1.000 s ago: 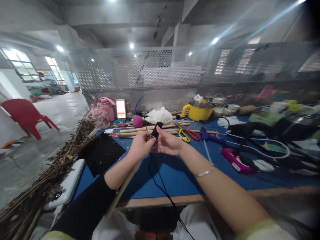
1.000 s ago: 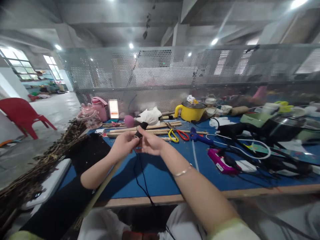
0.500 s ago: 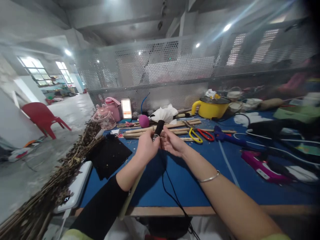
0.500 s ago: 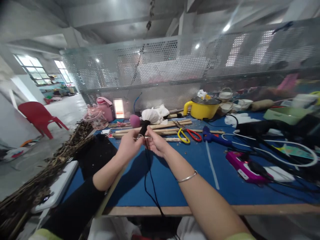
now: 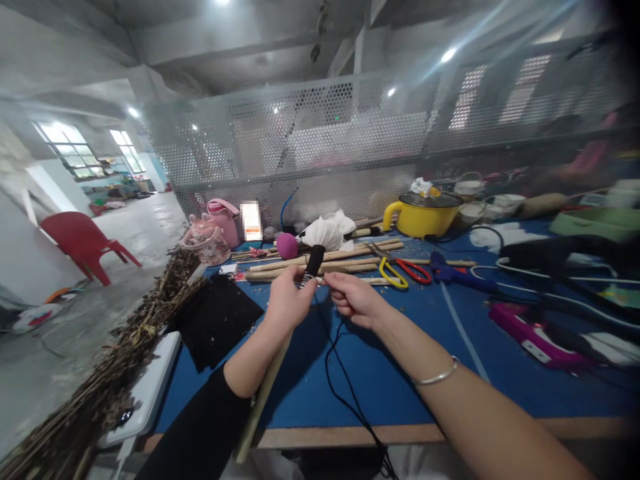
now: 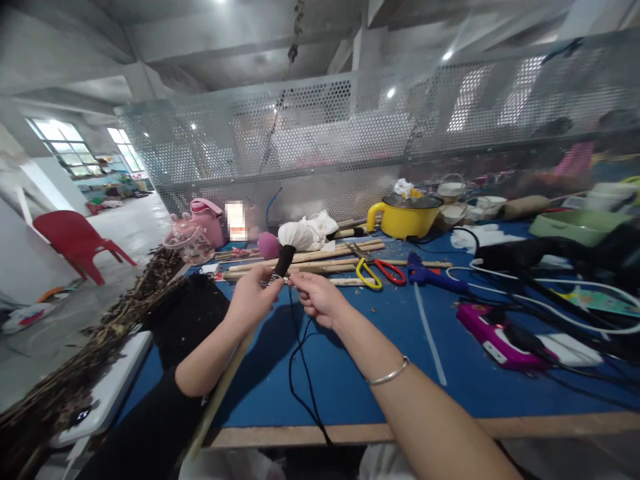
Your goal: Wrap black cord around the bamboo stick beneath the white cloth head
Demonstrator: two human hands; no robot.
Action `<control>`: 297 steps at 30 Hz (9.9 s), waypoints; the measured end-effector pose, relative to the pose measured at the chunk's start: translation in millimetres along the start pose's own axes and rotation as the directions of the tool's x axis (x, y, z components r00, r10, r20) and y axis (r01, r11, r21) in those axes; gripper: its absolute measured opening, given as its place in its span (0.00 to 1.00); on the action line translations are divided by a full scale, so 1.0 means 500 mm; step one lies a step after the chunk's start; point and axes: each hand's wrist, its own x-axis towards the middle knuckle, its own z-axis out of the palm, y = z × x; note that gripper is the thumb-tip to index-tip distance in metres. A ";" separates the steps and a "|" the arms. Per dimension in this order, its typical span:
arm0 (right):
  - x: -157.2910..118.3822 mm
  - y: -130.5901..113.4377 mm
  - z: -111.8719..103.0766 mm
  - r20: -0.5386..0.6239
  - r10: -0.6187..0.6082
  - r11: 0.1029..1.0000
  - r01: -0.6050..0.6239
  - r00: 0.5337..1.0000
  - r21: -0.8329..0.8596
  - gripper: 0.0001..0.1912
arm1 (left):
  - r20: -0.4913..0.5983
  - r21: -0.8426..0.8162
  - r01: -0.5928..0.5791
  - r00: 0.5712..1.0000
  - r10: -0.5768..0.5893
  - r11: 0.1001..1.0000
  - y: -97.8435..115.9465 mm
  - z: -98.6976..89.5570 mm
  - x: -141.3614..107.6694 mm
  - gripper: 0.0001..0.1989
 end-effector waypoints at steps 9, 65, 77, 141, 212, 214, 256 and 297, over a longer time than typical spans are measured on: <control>-0.004 0.003 0.015 -0.058 -0.167 0.974 0.156 0.984 -0.164 0.18 | 0.241 -0.653 0.313 0.949 -0.203 0.689 -0.005 -0.008 -0.019 0.15; -0.024 -0.007 0.018 0.056 -0.266 0.954 0.271 0.962 -0.131 0.13 | 0.308 -0.820 0.296 0.950 -0.059 0.489 0.011 0.016 -0.066 0.09; 0.003 0.014 -0.007 0.101 -0.200 0.968 0.212 0.975 -0.134 0.18 | 0.499 -0.623 0.527 0.837 -0.225 0.578 0.000 0.009 -0.056 0.12; 0.005 0.012 -0.001 0.050 -0.146 0.967 0.153 0.988 -0.202 0.15 | 0.018 -0.337 0.073 0.997 -0.071 0.939 -0.018 0.036 -0.063 0.14; 0.000 0.011 -0.003 0.179 -0.123 0.992 0.121 0.976 0.023 0.19 | 0.434 -0.816 0.452 0.891 -0.133 0.360 -0.009 0.030 -0.057 0.15; 0.003 0.015 -0.012 0.194 -0.117 0.993 0.117 0.974 0.007 0.18 | 0.512 -0.748 0.527 0.845 -0.155 0.404 -0.007 0.029 -0.057 0.15; 0.010 0.025 -0.015 0.083 -0.110 0.976 0.123 0.991 -0.178 0.16 | 0.477 -0.577 0.543 0.830 -0.289 0.610 -0.021 0.028 -0.058 0.15; 0.004 0.014 0.000 0.067 -0.124 0.992 0.121 0.990 0.042 0.14 | 0.173 -0.714 0.251 0.968 -0.182 0.654 -0.006 0.022 -0.057 0.17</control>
